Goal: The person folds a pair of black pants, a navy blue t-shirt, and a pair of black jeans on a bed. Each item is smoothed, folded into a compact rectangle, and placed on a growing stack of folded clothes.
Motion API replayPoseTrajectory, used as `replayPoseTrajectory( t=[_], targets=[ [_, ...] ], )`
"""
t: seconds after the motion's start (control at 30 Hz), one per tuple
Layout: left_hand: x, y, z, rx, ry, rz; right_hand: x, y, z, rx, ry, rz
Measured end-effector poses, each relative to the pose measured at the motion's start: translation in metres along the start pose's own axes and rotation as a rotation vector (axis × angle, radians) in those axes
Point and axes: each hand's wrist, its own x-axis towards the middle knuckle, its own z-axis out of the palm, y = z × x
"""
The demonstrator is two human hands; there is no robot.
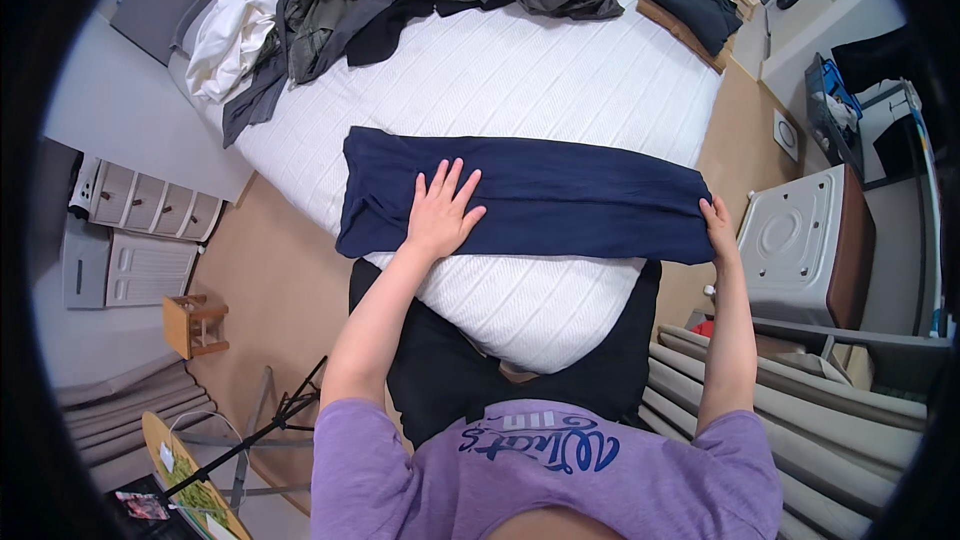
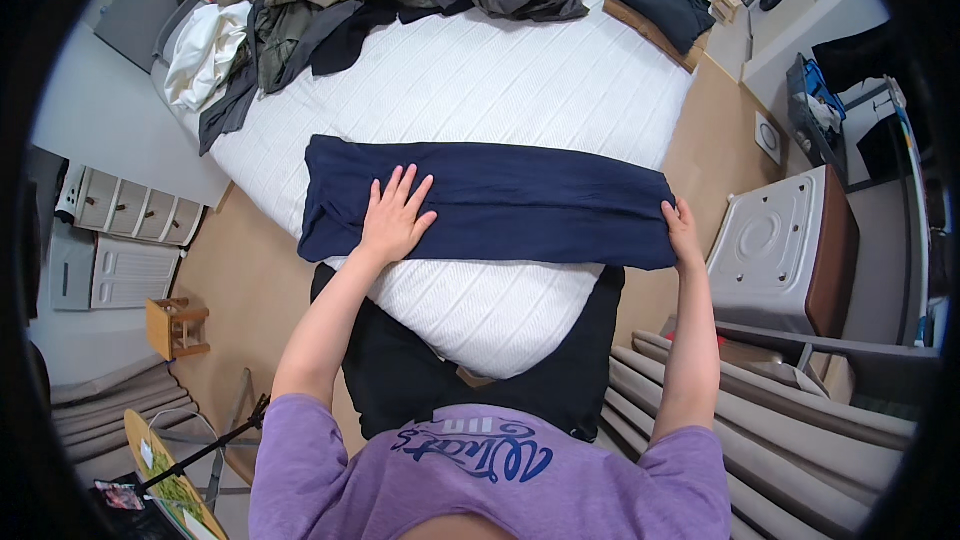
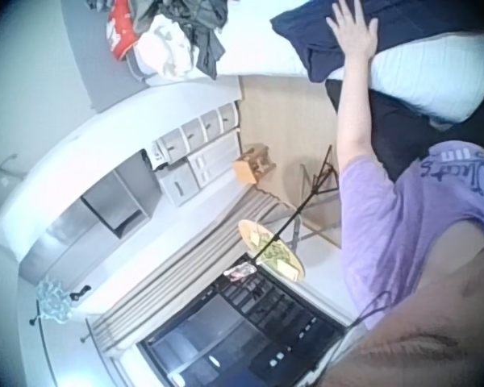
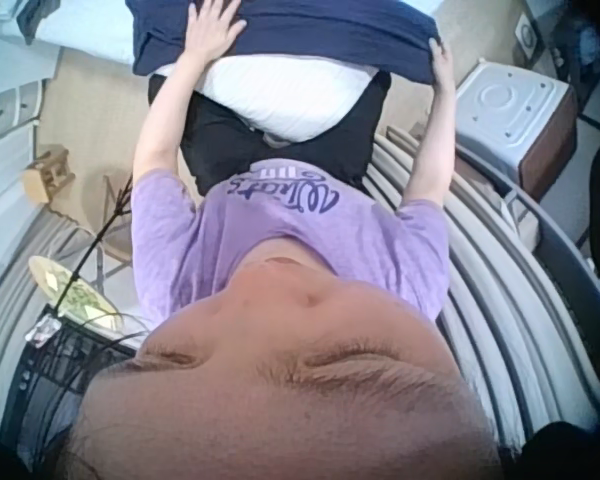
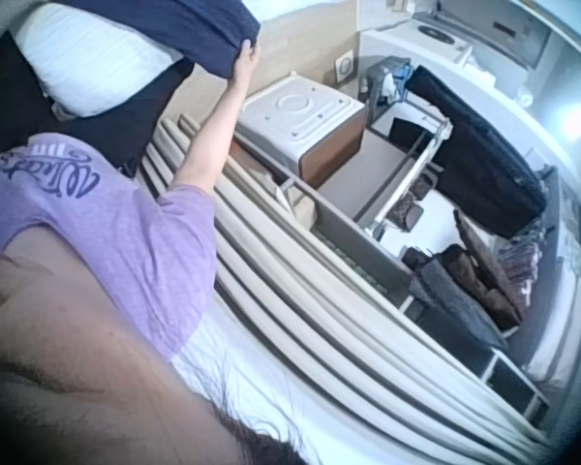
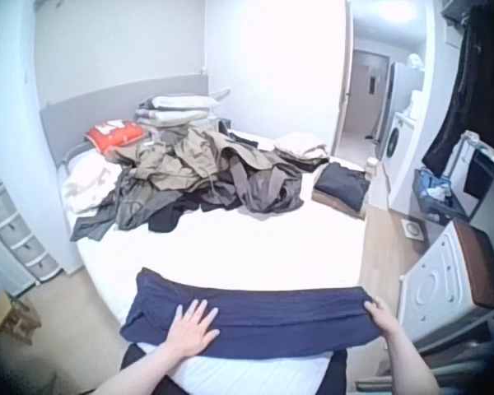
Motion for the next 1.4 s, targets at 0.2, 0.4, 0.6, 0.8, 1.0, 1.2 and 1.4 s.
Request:
replayPoseTrajectory(
  t=[0.2,0.4,0.6,0.8,1.0,1.2,1.4],
  targets=[
    [0.024,0.047,-0.016,-0.045,0.421,0.056,0.003,-0.007,-0.003,0.035,0.012,0.007],
    [0.09,0.158,0.022,-0.269,0.284,0.187,-0.008,-0.014,0.002,0.328,-0.006,0.058],
    [0.076,0.185,0.055,-0.143,0.127,0.192,-0.013,-0.081,0.063,0.527,-0.063,-0.07],
    [0.042,0.207,0.041,-0.239,-0.082,0.269,-0.014,-0.132,0.219,-0.096,-0.053,-0.123],
    [-0.032,0.189,0.018,-0.831,-0.04,0.33,-0.011,-0.093,0.3,-0.221,-0.648,-0.129],
    [-0.063,0.153,0.004,-0.663,0.246,0.379,0.032,-0.059,0.262,-1.012,-0.076,-0.88],
    [-0.032,0.107,0.019,-0.167,0.012,0.109,0.04,-0.026,0.266,-1.332,-0.197,-0.797]
  ],
)
